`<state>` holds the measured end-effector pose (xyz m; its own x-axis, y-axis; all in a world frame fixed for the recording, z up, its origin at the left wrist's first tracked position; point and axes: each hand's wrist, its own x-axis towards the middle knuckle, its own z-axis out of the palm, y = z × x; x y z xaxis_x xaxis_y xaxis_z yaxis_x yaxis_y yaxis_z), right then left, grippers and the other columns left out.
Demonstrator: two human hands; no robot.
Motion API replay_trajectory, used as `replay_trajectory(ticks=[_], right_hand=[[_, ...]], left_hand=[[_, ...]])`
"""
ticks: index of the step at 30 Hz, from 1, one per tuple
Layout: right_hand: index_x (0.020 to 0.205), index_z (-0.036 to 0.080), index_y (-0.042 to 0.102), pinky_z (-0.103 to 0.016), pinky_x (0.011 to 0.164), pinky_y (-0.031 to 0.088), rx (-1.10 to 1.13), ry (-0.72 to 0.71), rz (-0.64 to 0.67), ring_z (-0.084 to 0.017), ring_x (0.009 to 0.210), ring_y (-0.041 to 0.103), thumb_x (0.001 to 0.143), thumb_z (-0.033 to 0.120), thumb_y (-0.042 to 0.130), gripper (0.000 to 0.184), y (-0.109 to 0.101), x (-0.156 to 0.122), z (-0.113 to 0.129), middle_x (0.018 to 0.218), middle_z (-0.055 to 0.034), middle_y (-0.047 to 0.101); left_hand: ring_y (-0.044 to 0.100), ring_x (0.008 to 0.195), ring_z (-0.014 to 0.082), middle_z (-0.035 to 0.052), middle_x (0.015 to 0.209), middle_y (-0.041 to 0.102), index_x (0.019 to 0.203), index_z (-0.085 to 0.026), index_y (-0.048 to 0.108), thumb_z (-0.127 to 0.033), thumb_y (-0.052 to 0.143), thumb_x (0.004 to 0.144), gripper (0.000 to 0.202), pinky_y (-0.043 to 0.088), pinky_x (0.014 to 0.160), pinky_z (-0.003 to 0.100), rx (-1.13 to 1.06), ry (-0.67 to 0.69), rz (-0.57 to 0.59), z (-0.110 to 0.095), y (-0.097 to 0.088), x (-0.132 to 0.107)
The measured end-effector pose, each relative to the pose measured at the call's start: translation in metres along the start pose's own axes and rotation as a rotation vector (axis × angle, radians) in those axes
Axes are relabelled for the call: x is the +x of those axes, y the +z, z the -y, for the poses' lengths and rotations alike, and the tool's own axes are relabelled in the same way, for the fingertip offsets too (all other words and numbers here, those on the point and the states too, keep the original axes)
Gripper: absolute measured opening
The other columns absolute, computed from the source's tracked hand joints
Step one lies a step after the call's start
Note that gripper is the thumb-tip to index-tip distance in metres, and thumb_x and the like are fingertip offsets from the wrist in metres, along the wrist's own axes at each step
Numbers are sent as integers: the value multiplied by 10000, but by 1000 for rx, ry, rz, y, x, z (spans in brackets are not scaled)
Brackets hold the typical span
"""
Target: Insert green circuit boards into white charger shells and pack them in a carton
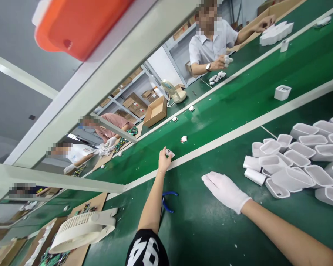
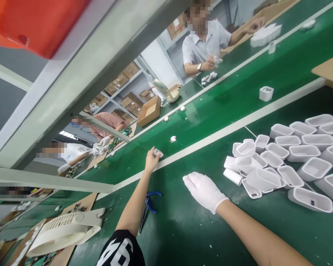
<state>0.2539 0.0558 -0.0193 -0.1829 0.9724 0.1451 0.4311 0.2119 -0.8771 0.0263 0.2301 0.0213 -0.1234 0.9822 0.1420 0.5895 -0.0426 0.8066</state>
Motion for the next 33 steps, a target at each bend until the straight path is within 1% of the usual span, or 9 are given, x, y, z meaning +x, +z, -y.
replay_trajectory(ticks=[5,11,14,17,19,21,23,27,33], right_hand=[[736,203,552,-335,718,403,-20,-49,-4,-170,723,547,985,312,309,365,2,2,-1,755,-33,612],[669,207,524,-299,659,382,56,-44,-39,-142,630,491,961,287,358,345,0,3,-2,670,-4,552],[623,209,519,-284,641,394,154,-11,-87,-133,602,482,939,300,401,350,-2,5,0,622,12,527],[709,210,594,-291,679,443,295,79,-200,-139,649,538,929,341,415,313,-4,8,-1,685,3,588],[964,206,633,-312,738,481,406,170,-313,-149,741,592,923,377,419,277,-4,12,-3,860,-29,653],[1232,207,536,-337,805,502,502,256,-417,-163,869,625,907,413,443,395,-3,16,-5,1077,-75,652],[1342,230,452,-354,882,499,639,287,-467,-180,1017,618,876,431,501,510,-2,21,-6,1233,-95,607],[1229,221,575,-375,1003,442,1018,228,-412,-209,1151,573,795,441,635,491,-3,26,-5,1229,-80,629],[1021,171,639,-357,891,494,1086,219,-362,-194,964,633,755,445,636,382,-6,25,-9,1000,-76,687]], left_hand=[[209,1431,281,140,1488,362,1382,-199,401,-126,635,727,699,53,1160,546,234,211,156,-21,32,16],[467,1254,317,147,1179,629,1276,-195,504,-57,670,653,659,149,1109,584,230,234,334,-46,84,60],[548,1144,303,114,972,669,1219,-157,539,-71,690,650,595,275,1074,516,174,224,393,-52,97,64],[606,1010,249,71,891,642,1311,-128,450,-126,701,681,678,381,1006,415,81,231,452,-57,99,46],[623,932,205,61,931,628,1405,-141,308,-193,681,733,770,429,952,371,18,236,498,-60,94,23],[625,903,174,62,987,621,1444,-174,197,-271,659,779,816,454,916,342,-67,244,561,-63,86,-6],[621,895,163,56,993,620,1439,-212,187,-337,669,790,818,469,879,319,-191,247,648,-65,77,-37],[598,836,129,35,1024,559,1378,-285,307,-365,709,777,727,485,758,254,-340,281,723,-66,63,-83],[610,792,141,78,1181,515,1390,-313,313,-385,721,758,756,502,739,299,-109,379,654,-80,50,-102]])
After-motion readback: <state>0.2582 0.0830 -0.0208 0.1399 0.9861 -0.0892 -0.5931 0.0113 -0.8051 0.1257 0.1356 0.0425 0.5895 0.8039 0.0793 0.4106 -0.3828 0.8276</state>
